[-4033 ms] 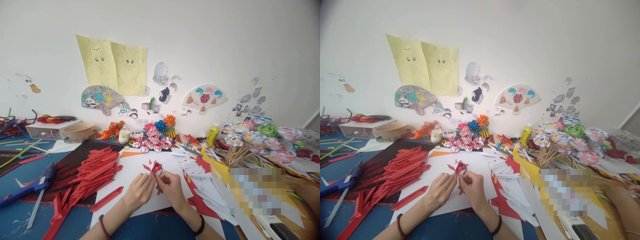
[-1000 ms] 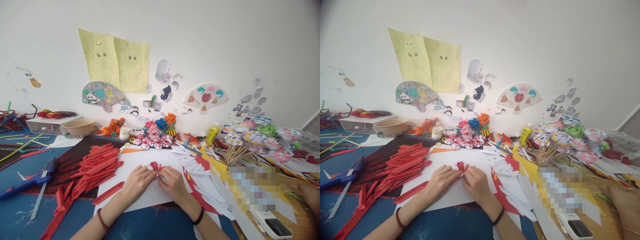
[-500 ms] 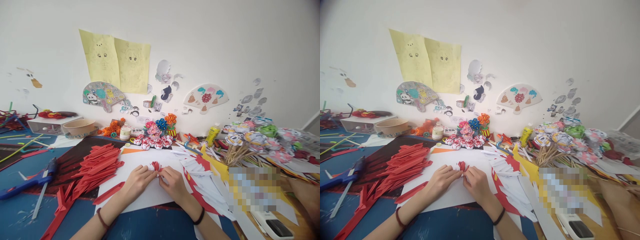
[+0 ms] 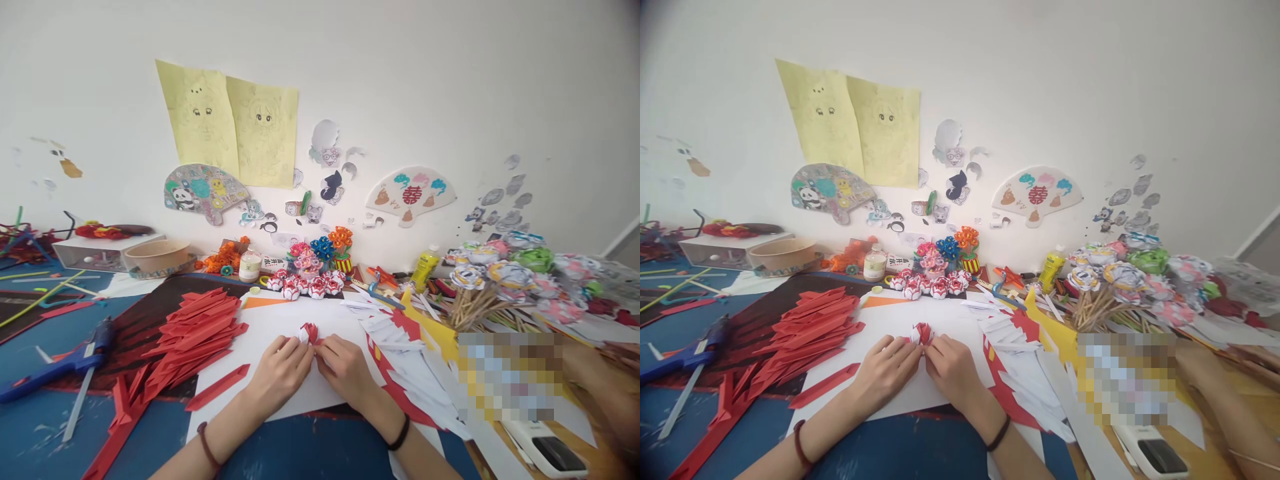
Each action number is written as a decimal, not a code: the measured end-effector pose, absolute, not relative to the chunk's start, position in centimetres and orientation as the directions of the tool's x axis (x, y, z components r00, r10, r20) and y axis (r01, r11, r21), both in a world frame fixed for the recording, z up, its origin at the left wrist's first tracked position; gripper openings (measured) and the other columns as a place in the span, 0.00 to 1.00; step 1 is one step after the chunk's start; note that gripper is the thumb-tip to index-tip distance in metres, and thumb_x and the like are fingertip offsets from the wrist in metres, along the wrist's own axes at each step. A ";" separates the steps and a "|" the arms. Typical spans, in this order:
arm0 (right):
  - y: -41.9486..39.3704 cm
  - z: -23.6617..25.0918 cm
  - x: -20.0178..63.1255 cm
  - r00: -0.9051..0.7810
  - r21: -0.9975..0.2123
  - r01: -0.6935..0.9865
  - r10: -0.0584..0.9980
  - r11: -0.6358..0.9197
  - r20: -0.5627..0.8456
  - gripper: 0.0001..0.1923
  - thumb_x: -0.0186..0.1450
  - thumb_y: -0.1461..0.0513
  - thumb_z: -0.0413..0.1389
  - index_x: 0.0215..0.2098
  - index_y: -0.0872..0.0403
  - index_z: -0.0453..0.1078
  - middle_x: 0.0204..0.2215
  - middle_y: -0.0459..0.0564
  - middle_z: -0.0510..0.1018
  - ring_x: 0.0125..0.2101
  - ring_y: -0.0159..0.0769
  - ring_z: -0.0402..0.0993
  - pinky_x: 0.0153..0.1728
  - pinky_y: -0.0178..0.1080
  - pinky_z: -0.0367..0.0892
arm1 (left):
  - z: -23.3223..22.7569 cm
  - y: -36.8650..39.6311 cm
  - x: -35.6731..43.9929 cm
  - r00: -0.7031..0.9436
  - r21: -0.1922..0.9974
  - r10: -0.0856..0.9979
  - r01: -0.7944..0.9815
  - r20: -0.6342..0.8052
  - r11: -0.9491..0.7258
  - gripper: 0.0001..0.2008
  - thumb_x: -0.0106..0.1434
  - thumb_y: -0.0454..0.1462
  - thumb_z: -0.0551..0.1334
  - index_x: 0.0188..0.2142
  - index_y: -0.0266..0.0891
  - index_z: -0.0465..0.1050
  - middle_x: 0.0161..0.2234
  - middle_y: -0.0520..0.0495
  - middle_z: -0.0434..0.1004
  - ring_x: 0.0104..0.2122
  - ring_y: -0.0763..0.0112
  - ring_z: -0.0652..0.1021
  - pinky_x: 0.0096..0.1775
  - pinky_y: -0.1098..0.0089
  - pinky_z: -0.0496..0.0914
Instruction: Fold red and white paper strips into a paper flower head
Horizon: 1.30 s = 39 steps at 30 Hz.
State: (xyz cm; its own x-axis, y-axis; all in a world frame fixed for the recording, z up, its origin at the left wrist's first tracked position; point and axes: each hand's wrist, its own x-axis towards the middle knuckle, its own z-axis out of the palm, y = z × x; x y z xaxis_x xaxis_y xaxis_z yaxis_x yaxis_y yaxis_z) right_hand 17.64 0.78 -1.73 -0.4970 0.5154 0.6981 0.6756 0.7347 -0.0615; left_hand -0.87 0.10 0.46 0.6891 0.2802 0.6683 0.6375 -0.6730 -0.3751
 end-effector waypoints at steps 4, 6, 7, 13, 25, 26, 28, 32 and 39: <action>0.6 -1.5 17.9 -0.547 0.011 0.656 0.465 0.755 0.696 0.14 0.67 0.70 0.45 0.26 0.54 0.65 0.23 0.49 0.70 0.26 0.36 0.62 0.27 0.38 0.53 | 0.8 0.0 -1.1 0.812 -0.494 0.209 0.513 0.546 -0.702 0.13 0.69 0.27 0.49 0.31 0.35 0.68 0.27 0.46 0.69 0.28 0.67 0.67 0.31 0.64 0.59; 0.5 -1.4 18.0 -0.564 0.046 0.655 0.448 0.754 0.694 0.15 0.65 0.71 0.44 0.25 0.54 0.65 0.23 0.49 0.70 0.26 0.37 0.60 0.26 0.39 0.51 | 1.0 -0.1 -1.1 0.847 -0.528 0.185 0.466 0.498 -0.710 0.14 0.69 0.27 0.48 0.31 0.35 0.68 0.26 0.46 0.69 0.28 0.67 0.66 0.30 0.64 0.59; 0.5 -1.3 18.0 -0.569 0.056 0.656 0.445 0.753 0.692 0.14 0.65 0.71 0.44 0.25 0.54 0.65 0.22 0.49 0.70 0.26 0.37 0.60 0.26 0.40 0.51 | 1.1 -0.2 -1.0 0.857 -0.537 0.180 0.451 0.482 -0.713 0.14 0.69 0.27 0.48 0.31 0.35 0.68 0.26 0.46 0.69 0.28 0.66 0.66 0.30 0.63 0.59; 0.5 -1.2 18.0 -0.558 0.057 0.653 0.428 0.755 0.711 0.16 0.64 0.72 0.44 0.23 0.54 0.65 0.21 0.48 0.70 0.25 0.35 0.58 0.25 0.39 0.49 | 1.3 -0.4 -1.0 0.866 -0.508 0.219 0.450 0.450 -0.734 0.14 0.69 0.28 0.48 0.31 0.35 0.68 0.27 0.46 0.68 0.29 0.66 0.66 0.31 0.63 0.58; 0.8 -1.7 17.8 -0.462 -0.183 0.589 0.514 0.787 0.723 0.16 0.63 0.72 0.45 0.21 0.54 0.63 0.19 0.45 0.66 0.22 0.32 0.59 0.25 0.36 0.51 | 0.9 -0.6 -0.3 0.645 -0.077 0.539 0.676 0.541 -0.732 0.09 0.64 0.25 0.51 0.33 0.38 0.65 0.34 0.46 0.69 0.32 0.63 0.64 0.33 0.63 0.55; 0.8 -1.6 17.8 -0.457 -0.196 0.586 0.521 0.786 0.721 0.15 0.63 0.72 0.46 0.21 0.54 0.63 0.19 0.45 0.67 0.22 0.32 0.59 0.25 0.35 0.52 | 0.9 -0.6 -0.2 0.624 -0.053 0.554 0.689 0.551 -0.723 0.09 0.63 0.25 0.52 0.33 0.39 0.65 0.34 0.46 0.68 0.32 0.63 0.64 0.33 0.63 0.54; 0.8 -1.5 17.8 -0.440 -0.238 0.578 0.544 0.781 0.715 0.15 0.62 0.72 0.47 0.21 0.54 0.64 0.19 0.45 0.68 0.22 0.32 0.61 0.25 0.35 0.53 | 0.8 -0.6 -0.1 0.586 -0.001 0.580 0.704 0.566 -0.710 0.10 0.64 0.25 0.52 0.32 0.39 0.65 0.33 0.47 0.68 0.32 0.63 0.64 0.33 0.63 0.54; 0.7 -1.3 17.7 -0.326 -0.380 0.551 0.611 0.743 0.721 0.13 0.61 0.72 0.49 0.21 0.54 0.65 0.20 0.45 0.70 0.23 0.32 0.65 0.25 0.34 0.57 | 1.3 -0.7 0.1 0.537 0.081 0.617 0.713 0.576 -0.697 0.10 0.67 0.29 0.51 0.32 0.39 0.66 0.33 0.47 0.68 0.32 0.64 0.64 0.33 0.63 0.55; 0.0 0.2 17.5 -0.126 -0.568 0.532 0.722 0.628 0.681 0.08 0.68 0.61 0.53 0.35 0.53 0.73 0.25 0.45 0.73 0.22 0.31 0.66 0.25 0.34 0.62 | 1.9 -0.7 -0.3 0.440 0.218 0.670 0.715 0.598 -0.664 0.10 0.69 0.34 0.51 0.33 0.39 0.68 0.33 0.47 0.70 0.33 0.65 0.67 0.34 0.64 0.58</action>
